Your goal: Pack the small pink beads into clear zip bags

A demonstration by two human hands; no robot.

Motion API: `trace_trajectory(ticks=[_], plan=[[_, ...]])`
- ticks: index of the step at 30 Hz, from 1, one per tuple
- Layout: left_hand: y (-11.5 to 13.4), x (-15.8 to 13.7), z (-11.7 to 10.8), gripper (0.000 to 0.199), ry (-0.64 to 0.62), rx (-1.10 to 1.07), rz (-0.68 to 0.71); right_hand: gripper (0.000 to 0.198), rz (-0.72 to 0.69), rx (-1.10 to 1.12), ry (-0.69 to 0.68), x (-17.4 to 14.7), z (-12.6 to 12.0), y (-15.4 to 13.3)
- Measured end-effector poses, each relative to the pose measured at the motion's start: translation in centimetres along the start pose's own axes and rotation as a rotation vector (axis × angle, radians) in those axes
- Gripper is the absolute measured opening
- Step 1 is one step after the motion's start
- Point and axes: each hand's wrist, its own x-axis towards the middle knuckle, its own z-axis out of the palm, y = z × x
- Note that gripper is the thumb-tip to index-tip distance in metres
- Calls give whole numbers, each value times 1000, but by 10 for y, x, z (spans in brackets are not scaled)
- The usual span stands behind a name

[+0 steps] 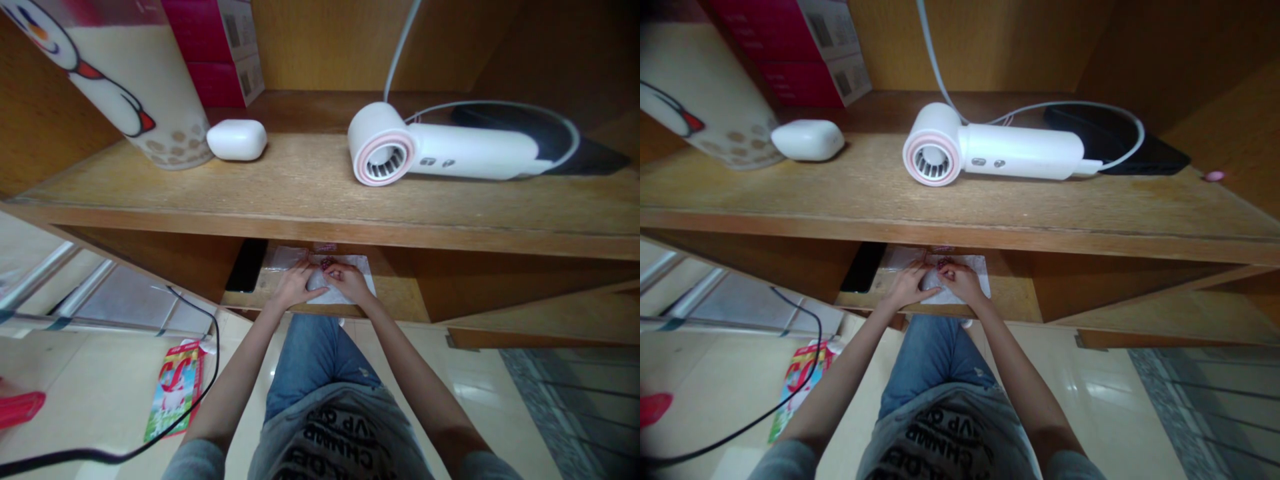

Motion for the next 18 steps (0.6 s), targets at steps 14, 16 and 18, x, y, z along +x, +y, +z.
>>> trace_trajectory(ticks=[14, 16, 18], plan=[[-2, 0, 4, 53, 56, 5, 34, 15, 103, -262, 173, 0, -13, 11], [-1, 0, 4, 53, 68, 18, 42, 15, 116, -328, 171, 1, -13, 9], [-1, 0, 4, 53, 83, 26, 50, 13, 107, -364, 154, 2, -13, 7]])
